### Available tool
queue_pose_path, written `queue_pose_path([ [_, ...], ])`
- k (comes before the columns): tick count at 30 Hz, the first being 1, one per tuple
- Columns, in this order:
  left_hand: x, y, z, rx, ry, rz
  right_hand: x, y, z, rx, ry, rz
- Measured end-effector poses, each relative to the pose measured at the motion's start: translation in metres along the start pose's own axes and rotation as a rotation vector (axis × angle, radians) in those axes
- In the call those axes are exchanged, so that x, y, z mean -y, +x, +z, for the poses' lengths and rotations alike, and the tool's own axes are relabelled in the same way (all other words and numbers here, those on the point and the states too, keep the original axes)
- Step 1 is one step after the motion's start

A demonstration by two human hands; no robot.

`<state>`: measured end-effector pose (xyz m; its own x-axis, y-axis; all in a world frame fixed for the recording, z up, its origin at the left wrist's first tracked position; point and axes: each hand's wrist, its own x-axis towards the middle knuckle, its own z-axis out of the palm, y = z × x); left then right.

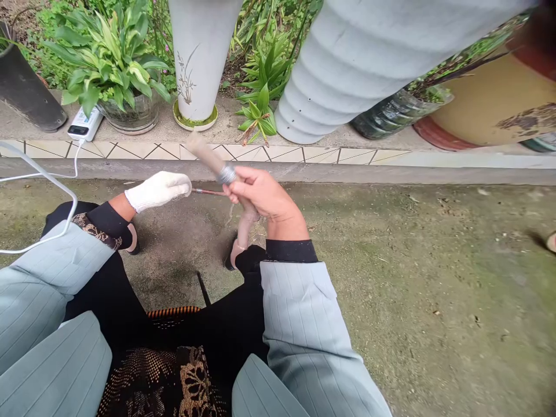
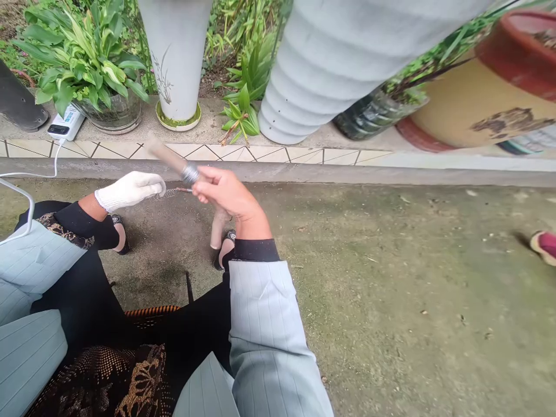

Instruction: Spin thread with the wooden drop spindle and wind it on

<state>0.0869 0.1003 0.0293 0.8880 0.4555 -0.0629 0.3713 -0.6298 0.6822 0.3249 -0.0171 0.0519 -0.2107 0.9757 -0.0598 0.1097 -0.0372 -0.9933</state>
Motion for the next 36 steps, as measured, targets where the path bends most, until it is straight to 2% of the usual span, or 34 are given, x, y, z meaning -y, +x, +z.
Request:
queue_pose_path([
  [2, -0.004, 0.0, 0.005, 0.077, -0.018, 0.039, -0.001, 0.003, -0.002, -0.299, 0.107, -0.096],
  [4, -0.011, 0.0, 0.013, 0.214, -0.02, 0.131, -0.006, 0.007, -0.003, -0.477, 0.129, -0.101],
  [6, -0.019, -0.002, 0.02, 0.332, 0.0, 0.223, -0.014, 0.012, -0.005, -0.547, 0.053, -0.015],
  [8, -0.026, -0.006, 0.024, 0.387, 0.053, 0.287, -0.023, 0.015, -0.006, -0.529, -0.149, 0.144],
  [10, -0.031, -0.01, 0.023, 0.369, 0.124, 0.316, -0.028, 0.016, -0.006, -0.431, -0.49, 0.344],
  [11, -0.032, -0.011, 0.02, 0.329, 0.166, 0.31, -0.03, 0.015, -0.005, -0.337, -0.675, 0.446],
  [13, -0.032, -0.013, 0.013, 0.216, 0.253, 0.26, -0.029, 0.014, -0.001, -0.016, -0.928, 0.607],
  [15, -0.029, -0.014, 0.003, 0.112, 0.318, 0.182, -0.027, 0.011, 0.005, 0.381, -0.899, 0.674],
  [16, -0.027, -0.014, -0.001, 0.071, 0.338, 0.136, -0.025, 0.01, 0.009, 0.542, -0.809, 0.664],
  [17, -0.025, -0.013, -0.005, 0.036, 0.354, 0.089, -0.023, 0.01, 0.012, 0.648, -0.711, 0.629],
  [19, -0.021, -0.012, -0.01, -0.033, 0.376, -0.004, -0.02, 0.009, 0.017, 0.721, -0.564, 0.54],
  [21, -0.017, -0.011, -0.013, -0.08, 0.401, -0.077, -0.017, 0.009, 0.018, 0.718, -0.477, 0.461],
  [25, -0.006, -0.007, -0.013, -0.071, 0.473, -0.176, -0.01, 0.007, 0.013, 0.688, -0.328, 0.348],
  [27, -0.001, -0.005, -0.009, -0.06, 0.469, -0.198, -0.005, 0.004, 0.01, 0.653, -0.244, 0.277],
  [29, 0.001, -0.003, -0.002, -0.026, 0.394, -0.178, -0.001, 0.001, 0.009, 0.532, -0.144, 0.2],
  [30, 0.0, -0.003, 0.002, 0.009, 0.331, -0.148, -0.001, 0.0, 0.009, 0.423, -0.092, 0.158],
  [33, -0.011, -0.003, 0.016, 0.165, 0.091, -0.006, -0.006, 0.003, 0.009, -0.015, 0.028, 0.052],
  [35, -0.02, -0.003, 0.021, 0.206, -0.033, 0.055, -0.015, 0.008, 0.008, -0.251, 0.008, 0.057],
  [36, -0.024, -0.004, 0.022, 0.206, -0.058, 0.07, -0.019, 0.01, 0.007, -0.316, -0.06, 0.097],
])
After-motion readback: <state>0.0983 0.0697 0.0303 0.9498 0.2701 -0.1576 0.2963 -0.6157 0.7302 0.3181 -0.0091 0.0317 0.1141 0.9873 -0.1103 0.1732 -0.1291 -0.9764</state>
